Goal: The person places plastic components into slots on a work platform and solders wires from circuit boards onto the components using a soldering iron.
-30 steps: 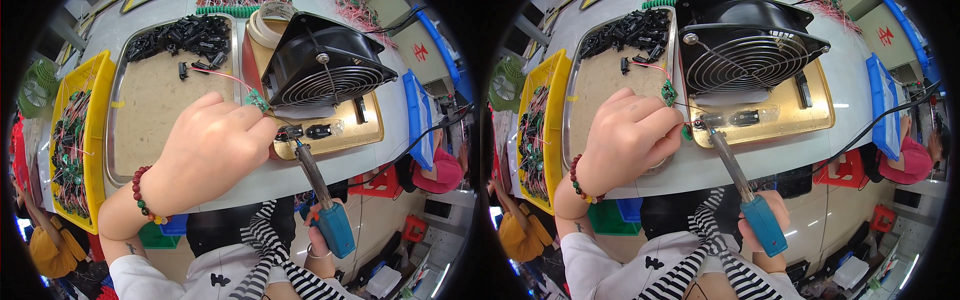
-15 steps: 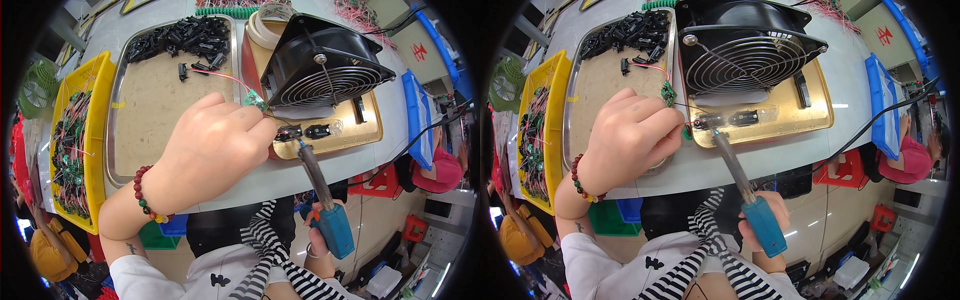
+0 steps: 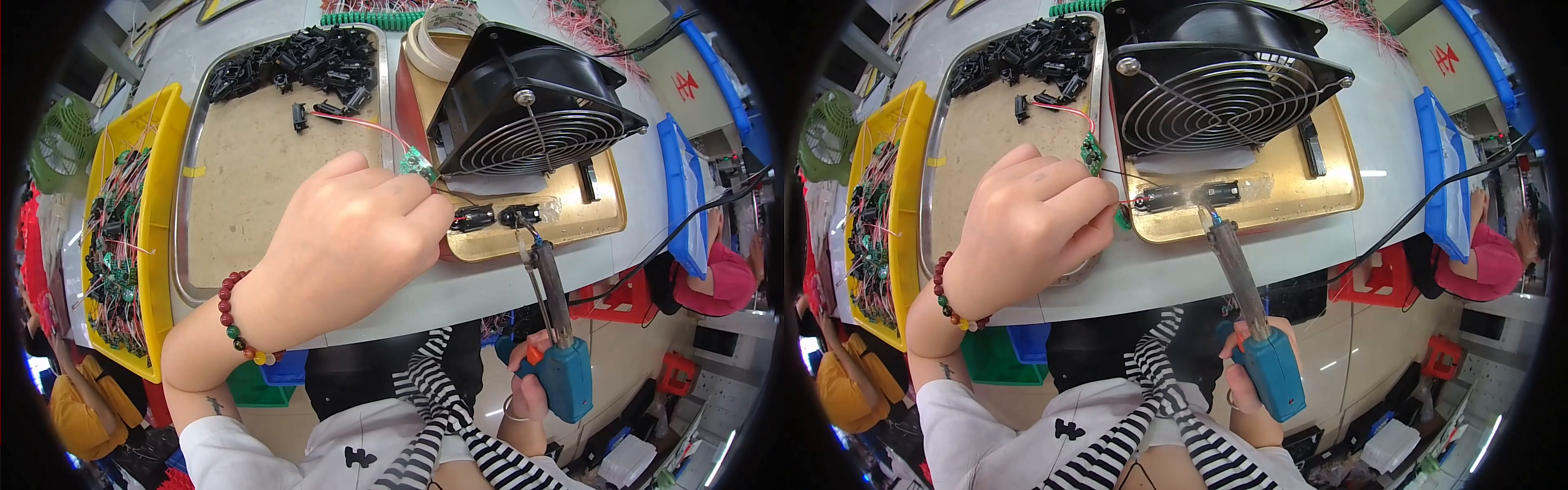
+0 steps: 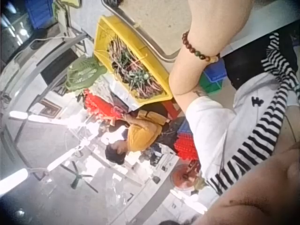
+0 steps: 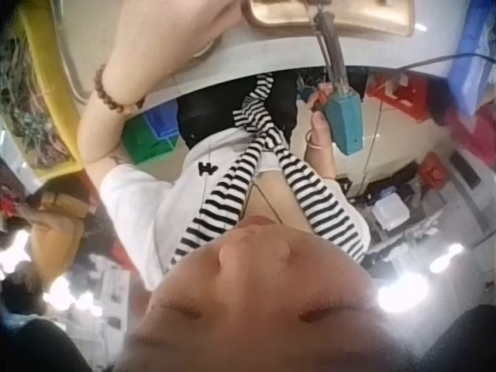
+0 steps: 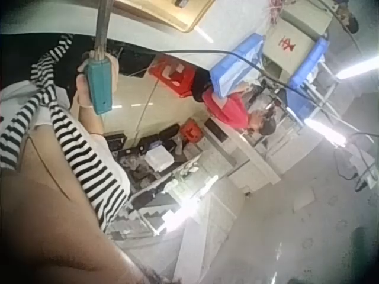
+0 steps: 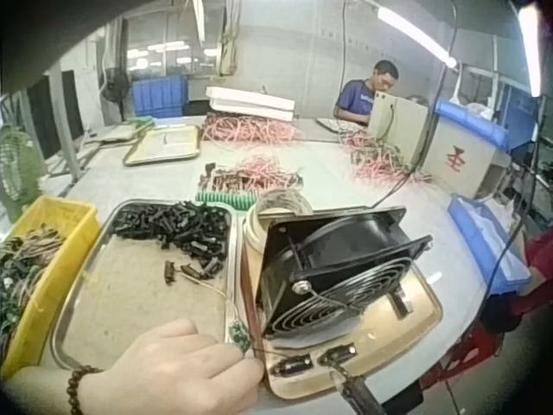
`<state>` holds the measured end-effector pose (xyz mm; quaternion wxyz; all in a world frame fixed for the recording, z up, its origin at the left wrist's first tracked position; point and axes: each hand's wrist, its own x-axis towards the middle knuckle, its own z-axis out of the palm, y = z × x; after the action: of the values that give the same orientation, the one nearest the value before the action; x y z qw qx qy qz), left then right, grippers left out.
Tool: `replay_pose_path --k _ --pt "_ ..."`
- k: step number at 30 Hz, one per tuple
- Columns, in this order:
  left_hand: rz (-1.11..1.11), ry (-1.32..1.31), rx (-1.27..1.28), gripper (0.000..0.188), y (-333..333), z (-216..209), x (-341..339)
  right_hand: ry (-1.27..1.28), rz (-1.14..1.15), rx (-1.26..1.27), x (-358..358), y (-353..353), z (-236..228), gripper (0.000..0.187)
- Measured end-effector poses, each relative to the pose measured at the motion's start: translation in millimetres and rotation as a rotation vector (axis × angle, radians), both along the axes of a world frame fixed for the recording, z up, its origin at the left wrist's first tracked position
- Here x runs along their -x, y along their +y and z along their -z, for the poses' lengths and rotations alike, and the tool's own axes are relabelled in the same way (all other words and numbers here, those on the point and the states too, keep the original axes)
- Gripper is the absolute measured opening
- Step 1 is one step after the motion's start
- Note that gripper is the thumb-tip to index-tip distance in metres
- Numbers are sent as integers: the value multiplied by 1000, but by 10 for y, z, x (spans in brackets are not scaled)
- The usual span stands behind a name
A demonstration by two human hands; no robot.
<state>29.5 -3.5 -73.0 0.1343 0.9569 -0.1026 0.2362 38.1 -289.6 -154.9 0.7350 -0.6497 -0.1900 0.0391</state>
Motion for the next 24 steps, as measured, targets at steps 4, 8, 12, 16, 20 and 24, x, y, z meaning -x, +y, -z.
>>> replay_pose_path --k 4,8,12,16,20,24 --pt "2 -5 -2 12 18 19 -4 12 3 -1 0 -3 20 43" --pt "-2 16 -22 12 39 -32 -3 26 10 -13 -15 21 26 49" --pt "54 8 161 13 84 -178 -38 65 20 -52 -38 23 -22 53" --pt "-79 -201 256 22 182 -132 -209 141 91 -141 9 -6 -69 53" --pt "-18 214 569 25 206 -184 -153 139 55 -73 -56 -173 51 45" --pt "25 317 407 31 110 -329 -88 36 77 -35 -88 -235 70 39"
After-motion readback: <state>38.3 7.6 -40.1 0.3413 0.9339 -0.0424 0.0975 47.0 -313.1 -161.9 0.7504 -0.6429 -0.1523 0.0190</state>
